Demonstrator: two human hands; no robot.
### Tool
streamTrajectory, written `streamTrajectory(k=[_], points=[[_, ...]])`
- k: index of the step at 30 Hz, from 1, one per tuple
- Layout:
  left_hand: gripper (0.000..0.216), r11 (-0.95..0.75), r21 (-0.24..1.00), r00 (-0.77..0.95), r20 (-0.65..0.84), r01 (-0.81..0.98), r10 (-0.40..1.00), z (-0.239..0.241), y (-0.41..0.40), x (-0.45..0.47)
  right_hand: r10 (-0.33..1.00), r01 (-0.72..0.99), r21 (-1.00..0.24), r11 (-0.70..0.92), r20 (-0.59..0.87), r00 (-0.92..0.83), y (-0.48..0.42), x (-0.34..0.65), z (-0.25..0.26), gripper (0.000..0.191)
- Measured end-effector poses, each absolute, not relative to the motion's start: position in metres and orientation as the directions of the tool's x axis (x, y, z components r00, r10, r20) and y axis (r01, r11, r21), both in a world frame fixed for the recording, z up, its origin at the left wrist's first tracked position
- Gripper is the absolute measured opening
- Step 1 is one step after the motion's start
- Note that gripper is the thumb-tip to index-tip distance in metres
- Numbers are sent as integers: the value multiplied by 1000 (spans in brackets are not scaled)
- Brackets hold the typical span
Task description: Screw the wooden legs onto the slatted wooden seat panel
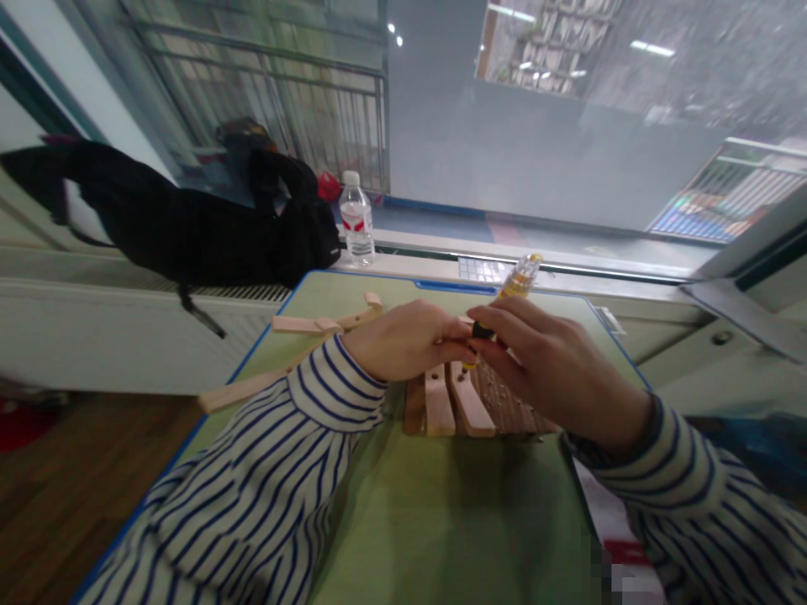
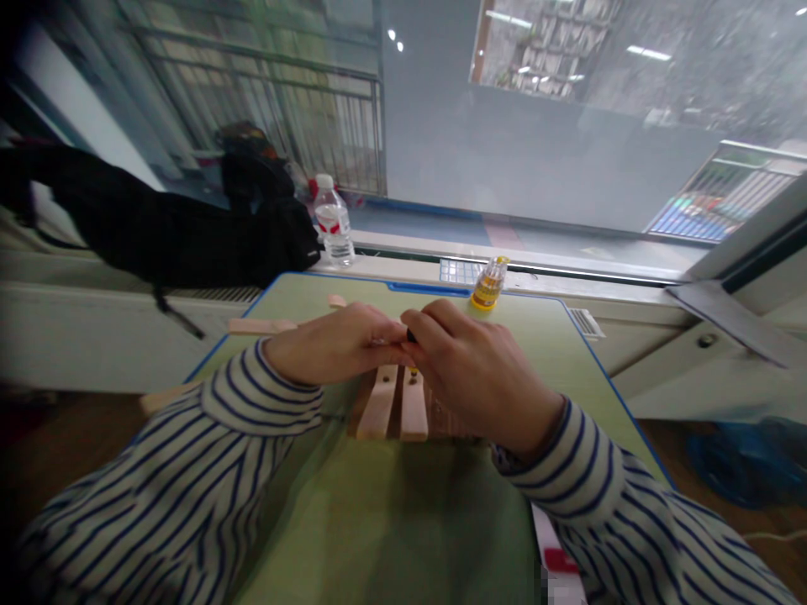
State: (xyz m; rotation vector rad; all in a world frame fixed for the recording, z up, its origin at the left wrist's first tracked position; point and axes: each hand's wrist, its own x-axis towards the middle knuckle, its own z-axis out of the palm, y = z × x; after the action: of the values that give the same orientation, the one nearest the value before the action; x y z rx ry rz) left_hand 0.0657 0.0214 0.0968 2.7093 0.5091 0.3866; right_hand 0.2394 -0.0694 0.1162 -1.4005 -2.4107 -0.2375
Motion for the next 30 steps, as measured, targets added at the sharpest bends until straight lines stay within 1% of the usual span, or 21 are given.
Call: streamTrajectory(k=[6, 10, 15, 18, 22, 30], points=[[23, -865, 406, 899, 191, 294, 395, 99, 20, 66, 821, 872, -55, 486, 370, -434, -68, 238, 116, 25], [24, -864, 368, 878, 202, 342, 434, 102, 16, 67, 824, 872, -59, 487, 361, -436, -68, 238, 117, 25], [29, -861, 330, 856, 218, 387, 468, 106, 12, 69, 832, 880, -59, 471, 360, -421, -68, 238, 117, 24], [30, -870, 308, 854, 238, 385, 463, 106, 12, 70, 834, 872, -95, 481, 356, -422, -69, 238, 116, 22], [29, -870, 316, 857, 235, 379, 459, 104, 14, 70, 835, 854, -140, 501, 336, -435, -69, 238, 115, 25], [27, -872, 359, 876, 227, 331, 426, 101, 16, 70, 846, 885, -74, 459, 340, -410, -70, 238, 115, 21]])
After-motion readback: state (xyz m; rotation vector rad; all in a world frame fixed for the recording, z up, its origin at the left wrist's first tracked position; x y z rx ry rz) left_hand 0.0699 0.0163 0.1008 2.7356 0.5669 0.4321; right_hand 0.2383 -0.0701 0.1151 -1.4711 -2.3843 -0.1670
